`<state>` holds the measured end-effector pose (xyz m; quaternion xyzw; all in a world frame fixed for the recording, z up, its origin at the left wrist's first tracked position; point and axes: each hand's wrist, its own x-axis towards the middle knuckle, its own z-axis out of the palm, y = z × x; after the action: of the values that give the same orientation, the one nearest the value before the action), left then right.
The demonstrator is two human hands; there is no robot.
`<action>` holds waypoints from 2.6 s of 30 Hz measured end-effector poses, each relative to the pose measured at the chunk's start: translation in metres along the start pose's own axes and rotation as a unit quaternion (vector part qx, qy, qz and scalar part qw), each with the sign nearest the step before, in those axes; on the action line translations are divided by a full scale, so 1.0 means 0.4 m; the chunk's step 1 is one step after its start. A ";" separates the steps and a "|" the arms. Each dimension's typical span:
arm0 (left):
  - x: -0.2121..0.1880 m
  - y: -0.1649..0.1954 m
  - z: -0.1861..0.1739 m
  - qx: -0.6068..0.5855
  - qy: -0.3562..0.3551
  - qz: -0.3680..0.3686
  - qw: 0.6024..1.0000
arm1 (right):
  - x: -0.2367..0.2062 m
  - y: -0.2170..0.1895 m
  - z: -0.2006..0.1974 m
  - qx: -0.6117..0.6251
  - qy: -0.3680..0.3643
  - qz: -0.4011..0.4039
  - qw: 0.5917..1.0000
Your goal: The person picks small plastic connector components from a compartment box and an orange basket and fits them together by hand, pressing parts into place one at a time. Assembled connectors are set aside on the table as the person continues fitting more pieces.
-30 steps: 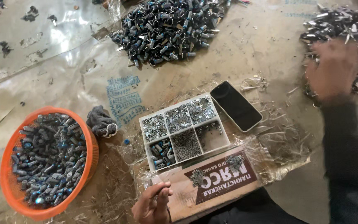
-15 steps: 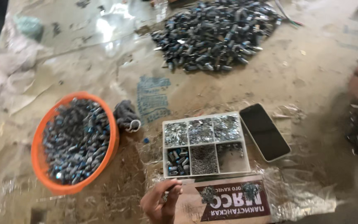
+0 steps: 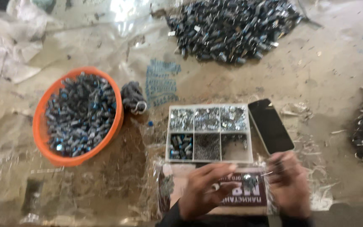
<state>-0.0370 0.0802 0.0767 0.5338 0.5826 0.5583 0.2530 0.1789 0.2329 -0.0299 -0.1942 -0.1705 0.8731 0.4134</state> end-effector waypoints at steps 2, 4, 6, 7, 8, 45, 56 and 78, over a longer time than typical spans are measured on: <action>0.000 0.010 0.025 0.070 -0.032 0.047 0.996 | -0.075 0.062 0.014 -0.289 0.016 -0.054 0.956; -0.009 0.011 0.040 0.084 -0.056 0.042 0.994 | -0.118 0.090 0.029 -0.475 0.020 -0.051 0.878; -0.020 -0.002 0.044 0.037 -0.064 -0.004 0.997 | -0.129 0.095 0.049 -0.419 0.010 -0.013 0.908; -0.027 -0.012 0.042 0.035 -0.051 -0.001 0.998 | -0.127 0.094 0.061 -0.390 0.004 0.004 0.921; -0.034 -0.022 0.038 0.036 -0.035 0.004 0.999 | -0.125 0.091 0.075 -0.402 -0.018 0.018 0.915; -0.102 -0.144 -0.080 0.256 0.113 0.104 0.954 | -0.071 -0.010 -0.028 -0.287 -0.081 -0.172 0.939; 0.012 -0.179 -0.254 0.383 -0.104 -0.046 0.917 | -0.093 -0.128 -0.156 -0.634 -0.007 -0.231 0.738; -0.100 -0.100 -0.060 -0.137 0.100 -0.093 0.981 | 0.006 -0.141 0.019 -0.873 0.066 -0.400 0.271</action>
<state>-0.0597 0.0427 0.0337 0.3786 0.5704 0.6573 0.3149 0.2108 0.2677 0.0021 -0.4028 -0.8591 -0.0903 0.3025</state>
